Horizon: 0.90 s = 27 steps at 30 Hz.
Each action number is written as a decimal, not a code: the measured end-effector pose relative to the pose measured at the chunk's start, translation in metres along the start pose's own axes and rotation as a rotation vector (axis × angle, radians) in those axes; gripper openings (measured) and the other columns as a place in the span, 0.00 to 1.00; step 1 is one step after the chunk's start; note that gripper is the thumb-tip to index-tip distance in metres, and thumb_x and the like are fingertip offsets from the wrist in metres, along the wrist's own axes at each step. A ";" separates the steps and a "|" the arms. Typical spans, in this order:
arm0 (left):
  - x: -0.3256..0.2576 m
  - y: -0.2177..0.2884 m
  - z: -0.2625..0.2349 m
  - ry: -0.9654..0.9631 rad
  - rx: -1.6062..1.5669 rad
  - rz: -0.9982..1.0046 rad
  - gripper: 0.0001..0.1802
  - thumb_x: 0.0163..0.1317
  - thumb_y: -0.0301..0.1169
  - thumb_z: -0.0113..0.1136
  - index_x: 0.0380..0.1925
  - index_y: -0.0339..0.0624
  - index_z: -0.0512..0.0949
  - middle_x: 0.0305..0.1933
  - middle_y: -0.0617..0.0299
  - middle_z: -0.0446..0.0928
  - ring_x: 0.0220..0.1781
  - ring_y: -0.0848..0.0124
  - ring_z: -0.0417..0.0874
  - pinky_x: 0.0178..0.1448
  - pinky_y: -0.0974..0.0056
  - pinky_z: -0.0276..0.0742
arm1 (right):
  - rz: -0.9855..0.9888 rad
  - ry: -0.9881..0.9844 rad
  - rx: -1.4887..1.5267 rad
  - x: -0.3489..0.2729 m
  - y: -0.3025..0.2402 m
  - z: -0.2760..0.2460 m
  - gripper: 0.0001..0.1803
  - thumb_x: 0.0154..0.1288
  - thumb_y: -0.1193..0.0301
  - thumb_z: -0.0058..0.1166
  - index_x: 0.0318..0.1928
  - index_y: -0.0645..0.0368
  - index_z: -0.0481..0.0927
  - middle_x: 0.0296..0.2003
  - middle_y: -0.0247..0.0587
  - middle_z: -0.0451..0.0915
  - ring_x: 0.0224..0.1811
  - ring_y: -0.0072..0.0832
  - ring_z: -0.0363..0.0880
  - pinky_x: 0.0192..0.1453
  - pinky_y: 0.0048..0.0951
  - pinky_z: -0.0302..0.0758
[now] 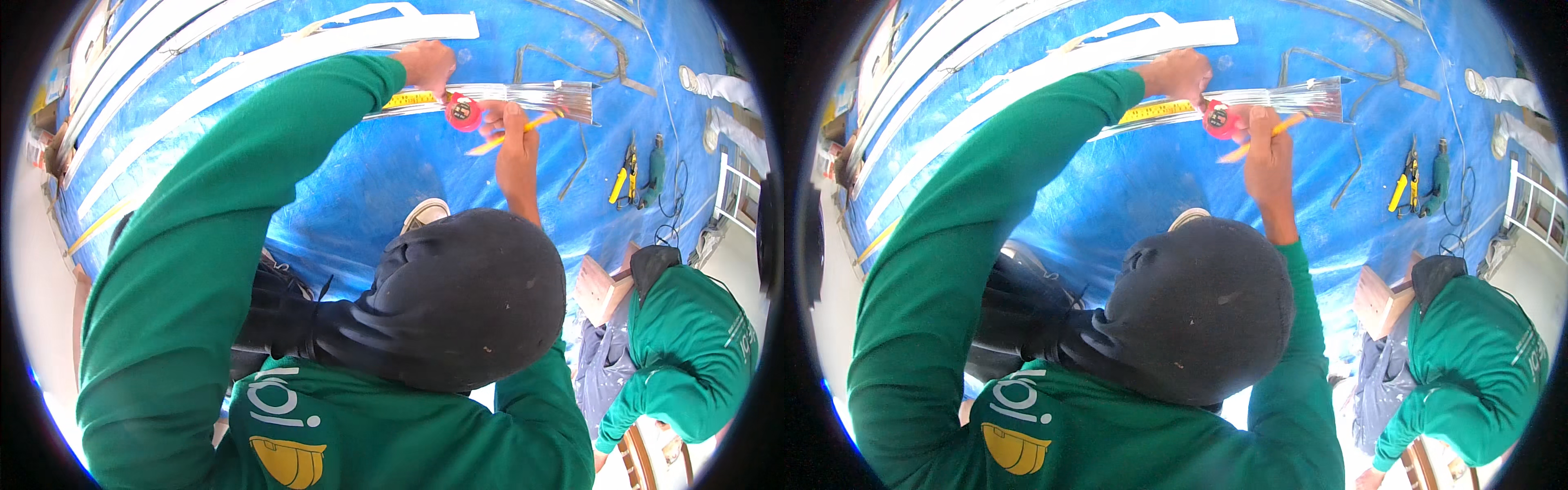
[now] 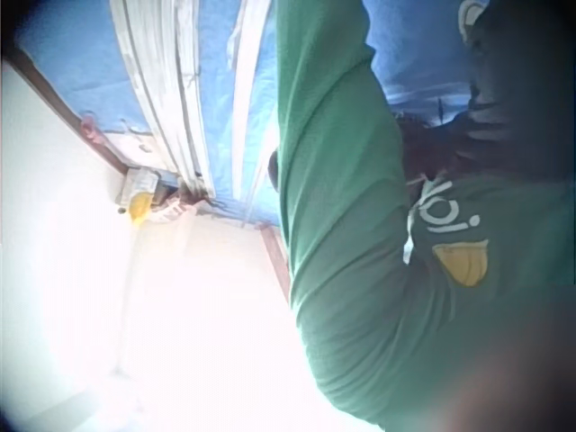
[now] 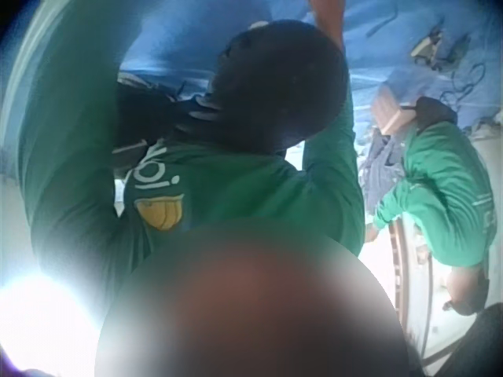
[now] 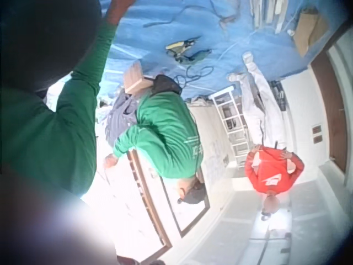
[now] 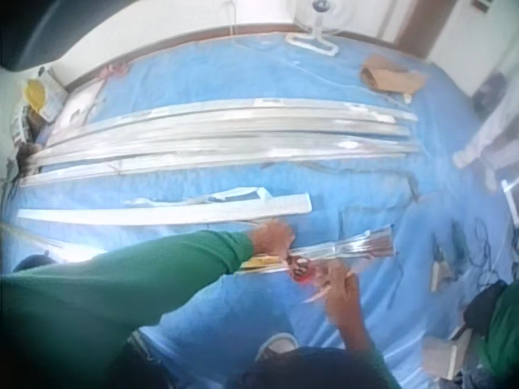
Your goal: The person measures and marks metal strips with a tape measure and pencil, then cuts them with shears. They repeat this process for multiple strips on a blue tarp-covered floor.
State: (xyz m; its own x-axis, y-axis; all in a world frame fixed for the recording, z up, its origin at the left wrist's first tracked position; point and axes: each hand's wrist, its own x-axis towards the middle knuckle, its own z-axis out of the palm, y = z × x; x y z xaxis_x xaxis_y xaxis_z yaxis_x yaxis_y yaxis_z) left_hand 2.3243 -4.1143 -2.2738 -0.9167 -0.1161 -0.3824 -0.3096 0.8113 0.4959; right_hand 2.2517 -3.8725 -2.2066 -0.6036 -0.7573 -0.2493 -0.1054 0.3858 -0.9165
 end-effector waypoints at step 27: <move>0.007 0.016 -0.011 -0.092 0.098 -0.048 0.23 0.47 0.41 0.85 0.39 0.38 0.92 0.37 0.49 0.92 0.44 0.52 0.94 0.48 0.48 0.89 | -0.555 -0.190 -0.259 0.024 0.032 0.090 0.14 0.76 0.65 0.59 0.52 0.62 0.84 0.45 0.49 0.89 0.47 0.37 0.89 0.55 0.36 0.83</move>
State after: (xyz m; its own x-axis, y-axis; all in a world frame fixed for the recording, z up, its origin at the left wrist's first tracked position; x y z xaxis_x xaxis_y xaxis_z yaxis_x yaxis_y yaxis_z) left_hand 2.3104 -4.1086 -2.2596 -0.8731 -0.1067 -0.4757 -0.3223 0.8585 0.3989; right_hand 2.3049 -3.9261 -2.2706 -0.2560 -0.9521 0.1673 -0.5640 0.0065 -0.8258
